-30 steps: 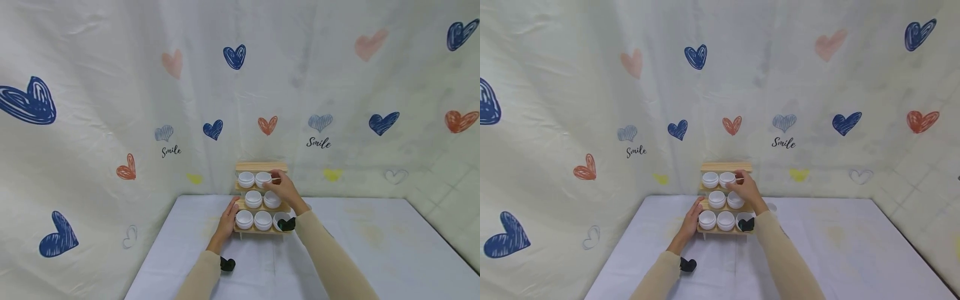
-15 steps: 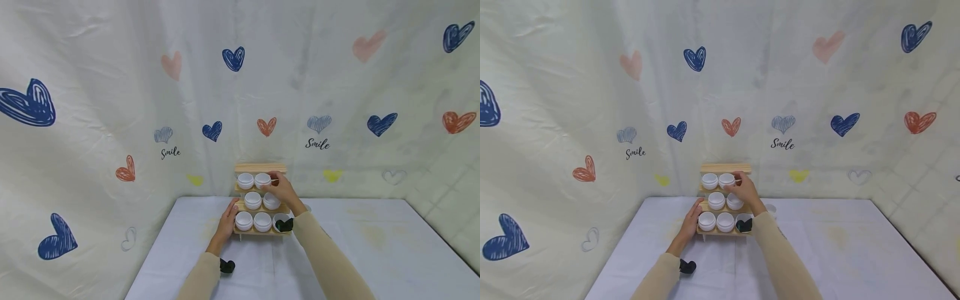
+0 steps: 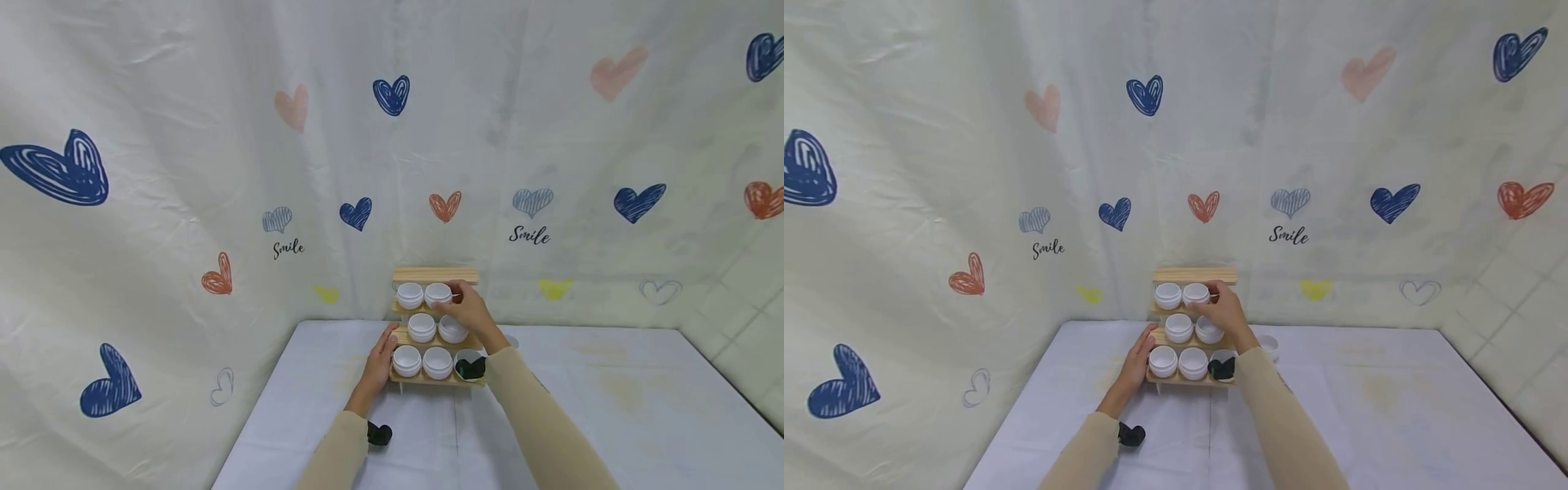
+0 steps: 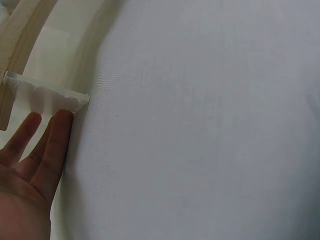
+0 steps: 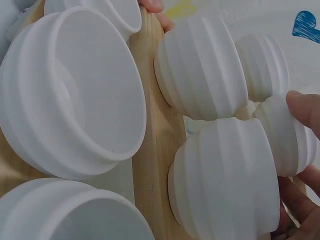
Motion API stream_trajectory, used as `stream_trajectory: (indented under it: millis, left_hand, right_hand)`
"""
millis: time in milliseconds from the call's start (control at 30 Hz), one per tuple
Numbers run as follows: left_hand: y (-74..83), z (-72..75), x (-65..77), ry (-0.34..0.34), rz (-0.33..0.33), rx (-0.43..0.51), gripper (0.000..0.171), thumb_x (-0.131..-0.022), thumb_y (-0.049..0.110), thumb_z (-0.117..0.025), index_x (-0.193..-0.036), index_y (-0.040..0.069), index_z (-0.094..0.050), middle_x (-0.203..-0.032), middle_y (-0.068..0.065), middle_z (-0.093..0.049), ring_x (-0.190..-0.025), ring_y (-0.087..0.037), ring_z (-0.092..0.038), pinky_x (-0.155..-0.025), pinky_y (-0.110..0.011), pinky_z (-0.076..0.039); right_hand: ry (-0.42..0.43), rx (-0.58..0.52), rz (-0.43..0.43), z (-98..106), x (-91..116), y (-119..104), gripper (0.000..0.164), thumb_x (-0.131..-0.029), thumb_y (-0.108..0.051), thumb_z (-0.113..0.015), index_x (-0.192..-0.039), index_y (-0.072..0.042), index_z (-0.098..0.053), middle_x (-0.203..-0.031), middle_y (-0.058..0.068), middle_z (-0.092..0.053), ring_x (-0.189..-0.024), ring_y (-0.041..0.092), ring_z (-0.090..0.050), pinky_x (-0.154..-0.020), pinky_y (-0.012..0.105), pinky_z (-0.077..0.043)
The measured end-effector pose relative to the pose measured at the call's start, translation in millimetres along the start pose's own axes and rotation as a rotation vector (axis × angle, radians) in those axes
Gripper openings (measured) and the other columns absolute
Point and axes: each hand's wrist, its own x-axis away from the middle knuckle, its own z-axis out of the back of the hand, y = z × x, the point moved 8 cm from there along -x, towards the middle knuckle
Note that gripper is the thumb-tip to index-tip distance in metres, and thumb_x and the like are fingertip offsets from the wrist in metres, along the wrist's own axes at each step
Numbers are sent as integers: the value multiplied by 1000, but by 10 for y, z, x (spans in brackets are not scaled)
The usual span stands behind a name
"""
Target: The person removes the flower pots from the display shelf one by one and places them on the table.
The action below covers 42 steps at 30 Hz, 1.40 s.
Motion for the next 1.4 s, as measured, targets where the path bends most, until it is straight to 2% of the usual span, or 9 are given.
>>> stream_trajectory:
  millis: [100,200,333,433,633,867,1067,1300,1400]
  left_hand:
    - [-107,-14,-52,25,0,3,45,-111,32,-43,-154,18,-47,-133,-15,-66,-126,-28,-55,-117,-55,-33]
    - [-191,-37,-97,39,-14,3,47,-111,35,-41,-154,17,-46,-146,-15,-59,-136,-33,-51,-120,-59,-30]
    - [-103,-31,-60,16,-11,15,47,-111,32,-42,-155,14,-45,-152,-16,-52,-141,-36,-45,-121,-61,-27]
    - [-63,-22,-35,-2,6,19,46,-111,30,-42,-155,15,-44,-150,-17,-55,-139,-36,-47,-121,-60,-28]
    - [-262,-55,-127,47,-15,8,46,-111,37,-42,-154,22,-46,-160,-10,-45,-151,-35,-36,-124,-60,-22]
    - [-359,-51,-171,64,-21,8,45,-109,40,-44,-153,27,-48,-161,-5,-45,-152,-32,-35,-125,-57,-23]
    - [-315,-48,-140,64,-19,12,46,-110,38,-43,-154,24,-48,-159,-8,-46,-151,-33,-36,-125,-57,-23]
    - [-84,-23,-59,1,-13,17,45,-111,27,-43,-154,13,-46,-160,-13,-44,-151,-36,-35,-123,-58,-25]
    - [-93,-26,-76,1,-17,23,45,-111,26,-43,-154,13,-46,-159,-13,-45,-150,-36,-36,-124,-58,-25]
  right_hand:
    - [2,3,2,5,11,-15,67,-90,-28,-80,-145,-6,-47,-140,16,-56,-120,31,-55,-99,41,-48]
    - [7,11,0,8,12,-23,67,-90,-29,-80,-145,-7,-47,-138,17,-58,-118,30,-56,-97,39,-48]
    - [6,11,0,0,3,-34,67,-91,-29,-79,-146,-8,-47,-137,19,-59,-118,30,-56,-95,38,-49]
    - [6,-1,1,0,10,-34,67,-91,-29,-79,-147,-7,-47,-138,20,-58,-120,31,-57,-97,40,-50]
    - [23,-18,-1,20,-1,-1,67,-90,-28,-80,-146,-8,-48,-139,19,-58,-121,32,-58,-100,43,-51]
    - [34,-49,0,31,1,24,68,-90,-29,-81,-146,-10,-49,-139,17,-58,-122,32,-58,-103,45,-49]
    - [46,-73,-24,51,4,78,68,-89,-33,-81,-146,-14,-49,-140,15,-57,-124,31,-56,-107,46,-47]
    - [56,-93,-28,89,2,97,68,-90,-31,-81,-147,-12,-49,-140,16,-56,-124,32,-57,-108,47,-47]
    - [60,-99,-26,103,5,84,68,-89,-29,-81,-147,-12,-49,-140,15,-57,-124,32,-56,-107,46,-46]
